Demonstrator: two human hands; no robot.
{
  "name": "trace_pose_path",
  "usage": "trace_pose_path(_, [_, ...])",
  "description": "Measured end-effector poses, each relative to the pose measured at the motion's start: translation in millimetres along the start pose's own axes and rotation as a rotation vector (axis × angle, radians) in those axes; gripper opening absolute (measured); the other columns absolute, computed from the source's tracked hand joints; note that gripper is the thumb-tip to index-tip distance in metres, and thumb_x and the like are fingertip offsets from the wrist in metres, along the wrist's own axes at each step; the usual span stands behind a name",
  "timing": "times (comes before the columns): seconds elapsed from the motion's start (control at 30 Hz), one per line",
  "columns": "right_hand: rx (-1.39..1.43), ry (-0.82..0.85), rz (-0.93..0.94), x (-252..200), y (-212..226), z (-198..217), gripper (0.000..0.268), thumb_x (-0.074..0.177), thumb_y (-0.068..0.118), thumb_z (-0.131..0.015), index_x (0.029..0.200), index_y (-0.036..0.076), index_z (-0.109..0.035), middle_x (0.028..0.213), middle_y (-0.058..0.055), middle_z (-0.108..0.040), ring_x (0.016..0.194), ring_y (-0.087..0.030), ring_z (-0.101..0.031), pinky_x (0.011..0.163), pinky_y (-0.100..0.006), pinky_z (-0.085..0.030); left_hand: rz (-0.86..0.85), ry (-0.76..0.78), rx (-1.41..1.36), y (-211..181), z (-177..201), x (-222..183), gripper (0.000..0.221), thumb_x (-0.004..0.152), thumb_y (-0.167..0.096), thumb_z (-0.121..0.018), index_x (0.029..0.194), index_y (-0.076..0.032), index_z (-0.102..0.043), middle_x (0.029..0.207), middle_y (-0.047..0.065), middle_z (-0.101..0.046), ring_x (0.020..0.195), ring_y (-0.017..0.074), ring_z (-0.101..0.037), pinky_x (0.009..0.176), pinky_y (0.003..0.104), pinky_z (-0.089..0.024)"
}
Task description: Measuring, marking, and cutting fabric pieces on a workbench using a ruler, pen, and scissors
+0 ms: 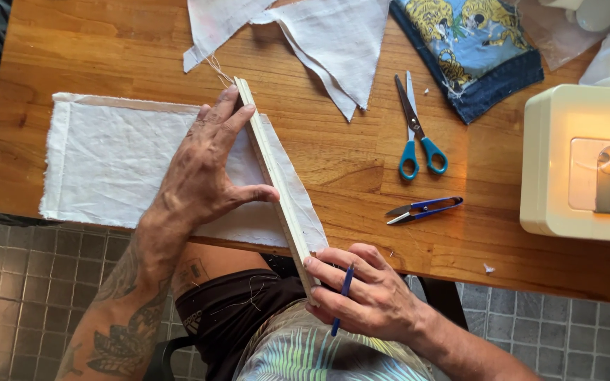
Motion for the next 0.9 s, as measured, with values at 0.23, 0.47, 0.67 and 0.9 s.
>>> trace_pose_path(0.23, [0.008,0.025,-0.002,1,0,0,0.028,0.112,0.032,-0.090,0.123,0.014,-0.071,0.145,-0.013,-0.079,0.129,-0.034,-0.082,0.104,-0.048,-0.056,0.000,-0.014,0.006,0,1,0,0.144,0.073,-0.085,-0.097,0.178,-0.003,-0.044,0.188,0.030,-0.037,0.176,0.0468,-0.038,0.144,0.066,-0.029])
trace_pose_path(0.47, [0.012,0.053,-0.006,3,0,3,0.026,0.114,0.030,-0.087,0.124,0.012,-0.069,0.144,-0.014,-0.078,0.130,-0.036,-0.082,0.107,-0.048,-0.055,0.008,-0.010,0.001,-1,1,0,0.145,0.072,-0.085,-0.098,0.179,-0.004,-0.042,0.189,0.031,-0.037,0.177,0.0438,-0.036,0.145,0.066,-0.028])
trace_pose_path(0.67, [0.210,-0.129,-0.160,21,-33,34,0.056,0.129,0.045,-0.037,0.152,0.002,-0.063,0.085,-0.004,-0.054,0.072,-0.023,-0.055,0.074,-0.046,-0.042,0.005,-0.020,0.013,0,2,-1,0.146,0.073,-0.087,-0.097,0.179,-0.003,-0.043,0.189,0.031,-0.035,0.177,0.0445,-0.035,0.144,0.066,-0.030])
trace_pose_path(0.9, [0.286,-0.192,-0.490,113,-113,19,0.020,0.116,0.008,-0.059,0.133,0.002,-0.069,0.123,-0.012,-0.079,0.103,-0.025,-0.076,0.092,-0.041,-0.060,0.026,-0.010,-0.008,-1,3,1,0.144,0.073,-0.084,-0.098,0.179,-0.004,-0.043,0.189,0.030,-0.034,0.177,0.0433,-0.035,0.145,0.064,-0.027])
Point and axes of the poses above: each hand's wrist, its own x-axis towards the middle knuckle, its own z-axis out of the back of the hand, y = z × x, the point moved 10 cm from there along x, towards the middle knuckle
